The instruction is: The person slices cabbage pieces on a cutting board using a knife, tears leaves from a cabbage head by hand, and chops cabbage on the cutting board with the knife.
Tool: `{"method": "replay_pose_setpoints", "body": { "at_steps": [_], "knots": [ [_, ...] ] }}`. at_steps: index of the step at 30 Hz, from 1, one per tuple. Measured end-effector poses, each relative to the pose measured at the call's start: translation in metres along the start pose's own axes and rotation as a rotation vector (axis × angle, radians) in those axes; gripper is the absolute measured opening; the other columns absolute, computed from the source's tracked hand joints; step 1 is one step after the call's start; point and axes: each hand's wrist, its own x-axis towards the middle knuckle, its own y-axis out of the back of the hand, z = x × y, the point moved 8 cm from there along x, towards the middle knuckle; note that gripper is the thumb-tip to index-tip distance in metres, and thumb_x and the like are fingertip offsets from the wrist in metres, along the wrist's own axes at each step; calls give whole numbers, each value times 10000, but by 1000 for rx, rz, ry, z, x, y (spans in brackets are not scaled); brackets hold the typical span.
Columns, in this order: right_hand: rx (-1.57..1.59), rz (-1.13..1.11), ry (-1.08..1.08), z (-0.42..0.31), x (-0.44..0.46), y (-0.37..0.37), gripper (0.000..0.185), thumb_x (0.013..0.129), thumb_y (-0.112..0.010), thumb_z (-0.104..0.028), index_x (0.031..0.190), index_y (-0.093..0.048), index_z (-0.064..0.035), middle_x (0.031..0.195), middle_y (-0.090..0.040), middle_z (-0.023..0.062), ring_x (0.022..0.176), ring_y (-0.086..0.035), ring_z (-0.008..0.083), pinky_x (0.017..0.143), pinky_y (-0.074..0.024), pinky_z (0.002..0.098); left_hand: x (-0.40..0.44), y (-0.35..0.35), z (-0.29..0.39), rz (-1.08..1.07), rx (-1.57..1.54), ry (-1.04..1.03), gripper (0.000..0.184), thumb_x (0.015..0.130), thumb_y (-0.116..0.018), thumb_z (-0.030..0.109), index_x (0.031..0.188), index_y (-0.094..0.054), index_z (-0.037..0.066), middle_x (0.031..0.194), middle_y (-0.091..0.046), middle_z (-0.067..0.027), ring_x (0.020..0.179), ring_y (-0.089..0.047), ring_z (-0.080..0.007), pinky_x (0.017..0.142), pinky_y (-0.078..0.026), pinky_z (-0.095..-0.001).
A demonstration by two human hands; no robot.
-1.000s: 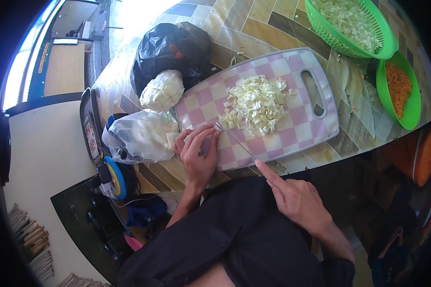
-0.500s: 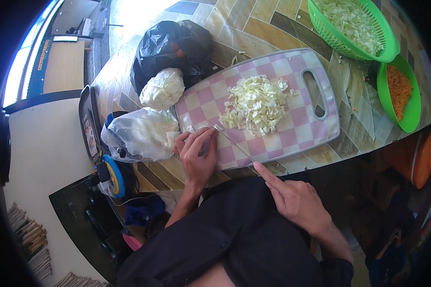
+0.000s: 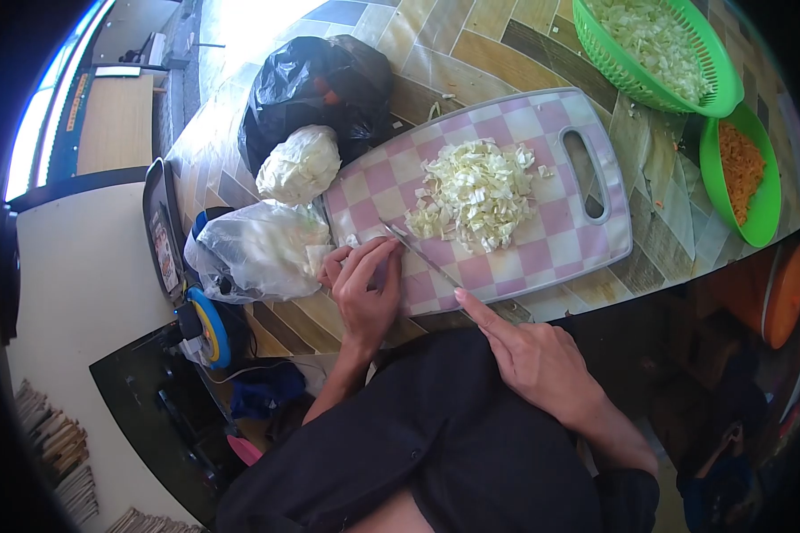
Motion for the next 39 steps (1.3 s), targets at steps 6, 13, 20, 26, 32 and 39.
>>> {"method": "replay_pose_setpoints", "body": {
  "at_steps": [6, 13, 20, 26, 32, 39],
  "knots": [
    [-4, -5, -1, 2, -8, 4, 610, 1043, -583, -177, 1608, -426, -341, 645, -638, 217, 627, -678, 422, 601, -544, 544, 2, 2, 4, -5, 5, 27, 218, 827, -860, 93, 1035, -819, 149, 1043, -793, 33, 996, -587, -222, 1005, -332, -364],
    [67, 61, 1, 0, -14, 10, 633, 1024, -606, -142, 1611, -433, -304, 656, -637, 201, 617, -673, 392, 587, -532, 518, 6, 2, 5, -21, 19, 38, 222, 842, -865, 122, 1055, -818, 157, 1041, -793, 25, 1016, -585, -227, 1023, -324, -375],
    [86, 39, 25, -3, -16, 9, 610, 1027, -607, -145, 1598, -456, -294, 677, -637, 219, 631, -671, 411, 598, -535, 519, 6, 3, 7, -36, -8, 24, 188, 844, -863, 127, 1027, -826, 154, 1084, -787, 39, 1045, -590, -229, 1032, -317, -375],
    [83, 2, -16, -2, -14, 7, 599, 1038, -593, -160, 1601, -447, -305, 692, -649, 233, 657, -680, 430, 609, -535, 537, 4, 2, 6, -19, 4, 12, 209, 833, -868, 119, 1034, -831, 159, 1068, -789, 49, 1026, -589, -219, 1010, -323, -369],
    [29, 0, -7, -4, -9, 4, 596, 1049, -579, -173, 1609, -429, -312, 676, -653, 229, 656, -682, 436, 613, -542, 549, 2, 2, 4, -19, -2, 15, 214, 827, -869, 110, 1031, -833, 161, 1057, -791, 52, 981, -589, -199, 993, -329, -356],
    [10, 13, 11, -1, -12, 2, 606, 1054, -573, -181, 1620, -406, -318, 650, -642, 224, 633, -680, 425, 602, -539, 549, 1, 1, 3, 3, 7, 13, 212, 828, -868, 111, 1031, -832, 158, 1046, -790, 42, 967, -592, -197, 991, -336, -357]
  ]
}}
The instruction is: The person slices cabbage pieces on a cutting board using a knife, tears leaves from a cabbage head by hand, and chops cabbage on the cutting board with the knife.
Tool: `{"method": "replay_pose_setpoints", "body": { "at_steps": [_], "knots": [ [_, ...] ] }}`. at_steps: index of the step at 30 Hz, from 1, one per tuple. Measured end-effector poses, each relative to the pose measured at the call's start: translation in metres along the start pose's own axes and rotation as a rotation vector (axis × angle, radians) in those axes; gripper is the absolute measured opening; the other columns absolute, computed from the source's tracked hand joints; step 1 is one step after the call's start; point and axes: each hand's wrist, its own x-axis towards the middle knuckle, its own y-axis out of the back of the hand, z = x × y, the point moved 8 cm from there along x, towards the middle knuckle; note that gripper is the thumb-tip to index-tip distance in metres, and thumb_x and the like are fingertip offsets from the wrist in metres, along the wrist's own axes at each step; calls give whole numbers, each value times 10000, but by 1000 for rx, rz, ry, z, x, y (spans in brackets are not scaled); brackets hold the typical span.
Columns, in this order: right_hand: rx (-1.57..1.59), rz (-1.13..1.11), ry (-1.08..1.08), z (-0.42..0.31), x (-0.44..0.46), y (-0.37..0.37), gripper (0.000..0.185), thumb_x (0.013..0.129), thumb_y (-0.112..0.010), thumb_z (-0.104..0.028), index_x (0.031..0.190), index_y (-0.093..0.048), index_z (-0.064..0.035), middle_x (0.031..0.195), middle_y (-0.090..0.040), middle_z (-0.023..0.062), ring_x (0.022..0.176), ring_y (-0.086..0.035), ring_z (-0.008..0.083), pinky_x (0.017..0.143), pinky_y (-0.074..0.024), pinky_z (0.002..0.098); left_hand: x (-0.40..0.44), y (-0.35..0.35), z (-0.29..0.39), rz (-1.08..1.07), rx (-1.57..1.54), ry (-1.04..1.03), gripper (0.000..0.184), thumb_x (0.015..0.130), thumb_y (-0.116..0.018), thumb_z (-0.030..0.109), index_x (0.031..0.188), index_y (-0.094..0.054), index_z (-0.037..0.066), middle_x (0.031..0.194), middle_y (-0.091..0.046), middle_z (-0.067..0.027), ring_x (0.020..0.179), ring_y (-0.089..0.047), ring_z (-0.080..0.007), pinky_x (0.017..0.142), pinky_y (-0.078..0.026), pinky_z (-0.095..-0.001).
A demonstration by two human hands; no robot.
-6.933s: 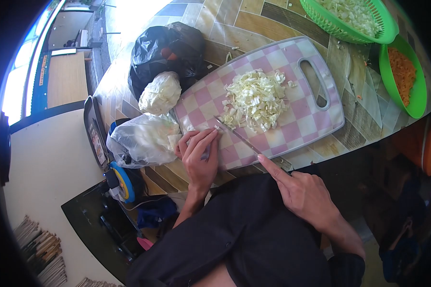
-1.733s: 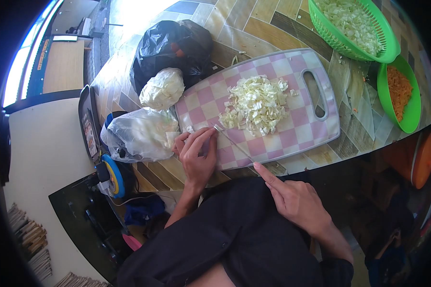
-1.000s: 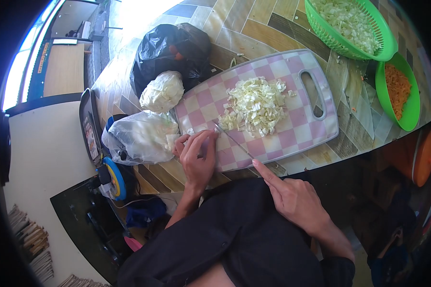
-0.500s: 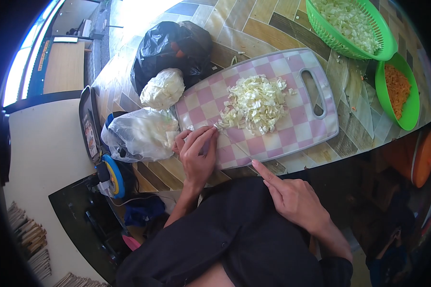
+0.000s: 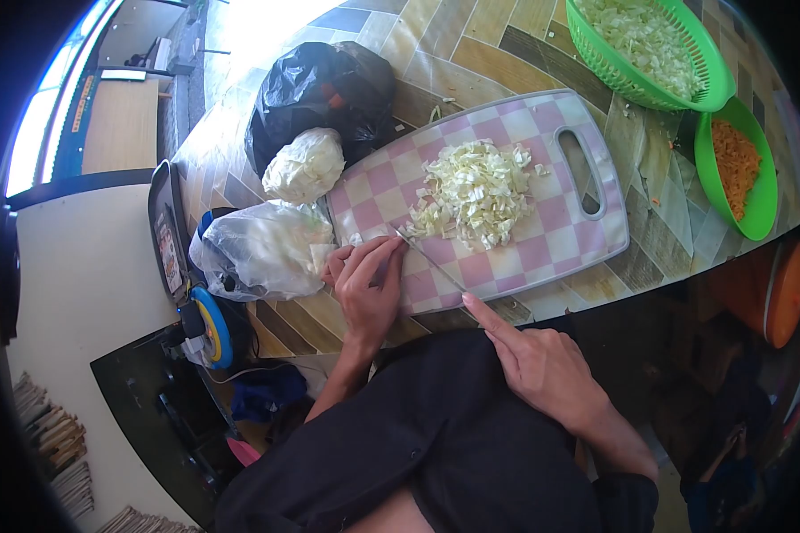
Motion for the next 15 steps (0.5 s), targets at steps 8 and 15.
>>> {"method": "replay_pose_setpoints", "body": {
  "at_steps": [8, 15],
  "knots": [
    [37, 36, -24, -1, -4, 5, 608, 1043, -585, -168, 1613, -425, -306, 663, -647, 215, 637, -685, 408, 605, -541, 532, 4, 1, 0, -24, -13, 23, 220, 843, -864, 144, 1058, -822, 148, 1060, -780, 16, 987, -602, -212, 1015, -339, -370],
    [64, 22, -9, -5, -7, 6, 618, 1027, -606, -149, 1603, -445, -304, 674, -642, 222, 643, -683, 407, 604, -537, 523, 2, 2, 1, -24, -25, -11, 236, 823, -885, 168, 1048, -814, 161, 1068, -774, 53, 994, -582, -210, 986, -305, -377]
  ]
}}
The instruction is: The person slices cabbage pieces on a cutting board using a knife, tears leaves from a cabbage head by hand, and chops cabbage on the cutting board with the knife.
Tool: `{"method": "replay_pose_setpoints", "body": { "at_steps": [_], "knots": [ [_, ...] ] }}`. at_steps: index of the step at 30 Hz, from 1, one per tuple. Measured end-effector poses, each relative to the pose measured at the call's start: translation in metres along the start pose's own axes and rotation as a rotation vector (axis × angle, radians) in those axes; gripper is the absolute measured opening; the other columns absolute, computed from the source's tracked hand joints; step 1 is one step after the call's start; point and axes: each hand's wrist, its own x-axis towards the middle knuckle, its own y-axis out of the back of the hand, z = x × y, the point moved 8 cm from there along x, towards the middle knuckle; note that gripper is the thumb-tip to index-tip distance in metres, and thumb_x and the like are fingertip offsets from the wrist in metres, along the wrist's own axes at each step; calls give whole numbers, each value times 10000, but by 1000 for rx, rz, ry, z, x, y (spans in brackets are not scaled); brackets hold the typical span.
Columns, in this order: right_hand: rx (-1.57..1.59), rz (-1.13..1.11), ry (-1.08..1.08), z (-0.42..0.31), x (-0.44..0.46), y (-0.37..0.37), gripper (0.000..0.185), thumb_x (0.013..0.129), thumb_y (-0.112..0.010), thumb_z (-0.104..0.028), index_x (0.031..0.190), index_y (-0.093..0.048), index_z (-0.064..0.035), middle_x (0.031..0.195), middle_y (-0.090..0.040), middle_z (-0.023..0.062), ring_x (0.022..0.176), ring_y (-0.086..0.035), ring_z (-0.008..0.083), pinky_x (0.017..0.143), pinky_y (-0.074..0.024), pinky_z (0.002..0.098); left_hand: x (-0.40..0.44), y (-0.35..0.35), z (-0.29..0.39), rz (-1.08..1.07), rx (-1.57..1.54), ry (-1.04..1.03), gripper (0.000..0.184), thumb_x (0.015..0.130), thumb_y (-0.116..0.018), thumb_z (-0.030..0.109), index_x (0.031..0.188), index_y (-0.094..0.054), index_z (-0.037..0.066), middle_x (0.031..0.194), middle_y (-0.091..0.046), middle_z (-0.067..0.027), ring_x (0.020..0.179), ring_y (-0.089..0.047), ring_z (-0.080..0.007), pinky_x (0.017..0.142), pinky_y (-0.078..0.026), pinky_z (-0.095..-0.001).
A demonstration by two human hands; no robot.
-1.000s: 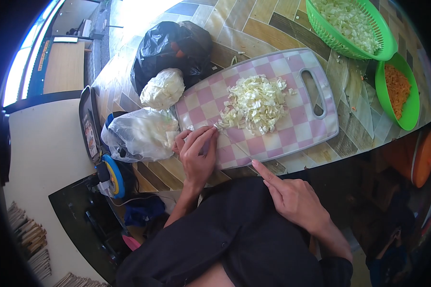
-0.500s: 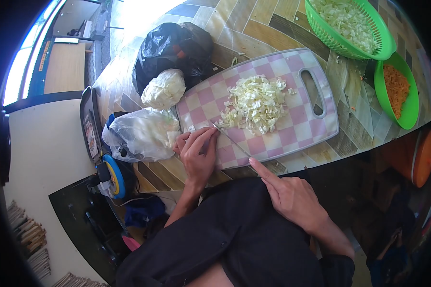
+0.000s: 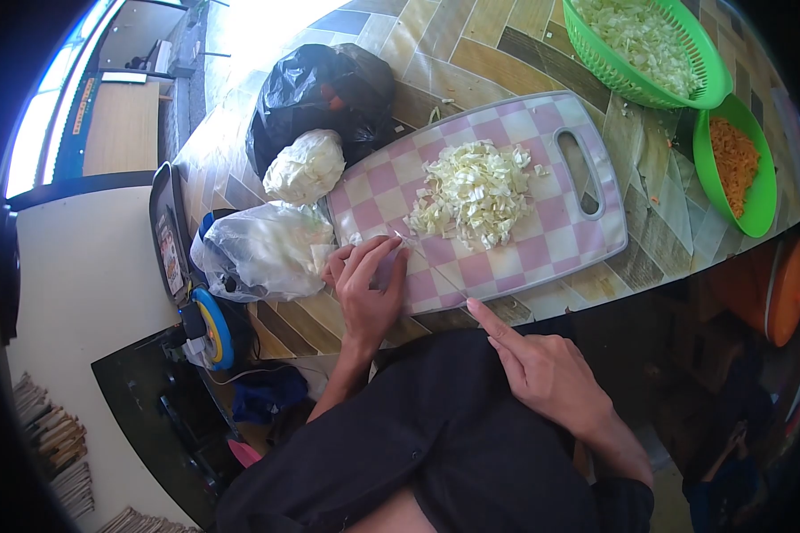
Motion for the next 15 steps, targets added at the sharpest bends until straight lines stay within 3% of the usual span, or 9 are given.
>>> {"method": "replay_pose_setpoints", "body": {
  "at_steps": [15],
  "knots": [
    [-41, -12, 16, 2, 7, -3, 600, 1033, -595, -161, 1598, -452, -307, 654, -640, 211, 631, -676, 415, 599, -538, 520, -3, 0, -5, 14, -8, 34, 211, 821, -878, 111, 1022, -843, 163, 1082, -810, 45, 947, -594, -176, 1000, -336, -338]
  ]
}}
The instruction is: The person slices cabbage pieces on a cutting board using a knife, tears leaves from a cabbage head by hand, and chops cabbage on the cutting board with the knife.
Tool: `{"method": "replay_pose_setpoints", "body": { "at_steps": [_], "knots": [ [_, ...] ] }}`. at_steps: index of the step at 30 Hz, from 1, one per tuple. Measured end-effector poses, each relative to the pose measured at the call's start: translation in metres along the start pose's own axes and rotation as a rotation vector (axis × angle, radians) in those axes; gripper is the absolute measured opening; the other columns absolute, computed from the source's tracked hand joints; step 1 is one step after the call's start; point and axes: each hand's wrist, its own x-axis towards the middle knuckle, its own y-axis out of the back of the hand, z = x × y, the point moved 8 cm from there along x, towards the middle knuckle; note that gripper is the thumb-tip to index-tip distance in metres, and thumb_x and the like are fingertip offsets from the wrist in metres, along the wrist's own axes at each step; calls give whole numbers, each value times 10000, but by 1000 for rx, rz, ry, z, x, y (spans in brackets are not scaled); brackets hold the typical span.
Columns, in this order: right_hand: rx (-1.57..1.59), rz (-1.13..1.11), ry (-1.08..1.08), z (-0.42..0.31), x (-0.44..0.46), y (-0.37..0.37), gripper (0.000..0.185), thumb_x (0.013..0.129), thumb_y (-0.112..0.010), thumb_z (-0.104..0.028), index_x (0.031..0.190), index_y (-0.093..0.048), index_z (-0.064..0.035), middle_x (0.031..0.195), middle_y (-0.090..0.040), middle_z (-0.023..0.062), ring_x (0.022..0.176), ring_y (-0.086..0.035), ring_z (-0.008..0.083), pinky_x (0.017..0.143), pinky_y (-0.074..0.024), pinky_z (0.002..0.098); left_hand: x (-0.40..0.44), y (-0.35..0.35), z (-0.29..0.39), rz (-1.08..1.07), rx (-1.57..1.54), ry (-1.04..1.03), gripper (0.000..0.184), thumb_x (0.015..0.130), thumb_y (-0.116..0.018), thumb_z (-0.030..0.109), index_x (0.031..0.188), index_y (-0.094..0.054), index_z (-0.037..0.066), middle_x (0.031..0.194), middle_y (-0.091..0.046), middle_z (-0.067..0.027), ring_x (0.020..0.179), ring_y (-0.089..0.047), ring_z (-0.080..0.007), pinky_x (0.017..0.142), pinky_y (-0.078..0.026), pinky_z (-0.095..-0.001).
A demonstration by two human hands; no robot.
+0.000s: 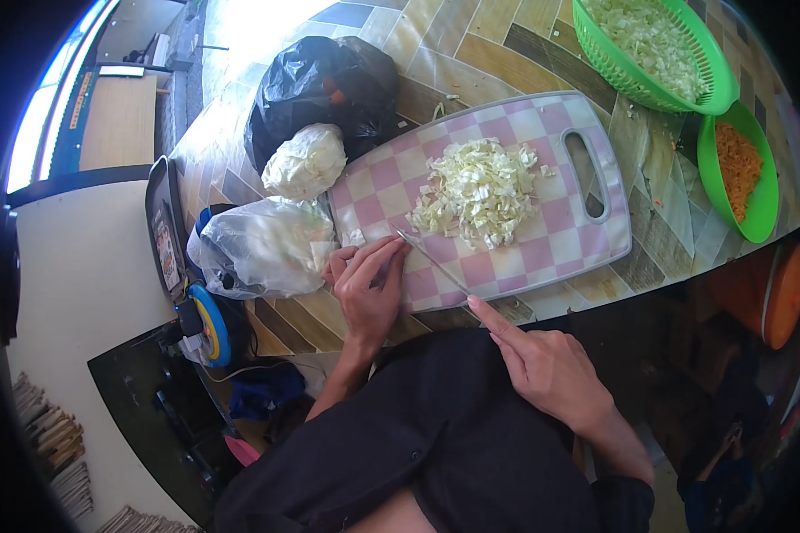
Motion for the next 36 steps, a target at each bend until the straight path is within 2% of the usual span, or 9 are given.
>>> {"method": "replay_pose_setpoints", "body": {
  "at_steps": [7, 18, 22, 24, 36],
  "knots": [
    [-58, -18, -24, 1, 13, -11, 597, 1048, -579, -188, 1606, -429, -333, 648, -638, 229, 651, -688, 433, 616, -549, 564, 1, 0, 0, -11, -1, 1, 206, 820, -876, 102, 1016, -842, 155, 1070, -808, 40, 949, -600, -179, 995, -343, -338],
    [6, 24, -26, 2, 1, 4, 617, 1038, -583, -170, 1613, -422, -327, 661, -643, 221, 638, -685, 418, 611, -546, 535, 3, 0, 1, -3, -6, 22, 179, 832, -872, 125, 1008, -838, 141, 1031, -801, 24, 963, -615, -188, 998, -355, -344],
    [78, 43, 43, -4, -1, 4, 612, 1032, -593, -158, 1605, -439, -311, 667, -636, 227, 636, -679, 414, 614, -539, 527, 4, 1, 0, -6, -16, 39, 180, 825, -878, 129, 1001, -840, 136, 969, -806, 25, 943, -614, -175, 1004, -342, -349],
    [59, 2, 10, -5, 0, 4, 607, 1033, -592, -155, 1602, -445, -306, 674, -637, 230, 639, -677, 417, 613, -539, 527, 3, 1, -2, -3, -27, 46, 181, 822, -882, 131, 998, -841, 134, 938, -807, 25, 926, -611, -168, 1004, -335, -350],
    [72, -4, -21, -1, 2, 0, 605, 1036, -589, -161, 1602, -442, -318, 714, -653, 242, 672, -679, 434, 625, -540, 541, 4, 1, 4, -29, -28, 29, 199, 818, -881, 94, 1010, -842, 131, 972, -816, 21, 896, -606, -171, 952, -360, -324]
  ]
}}
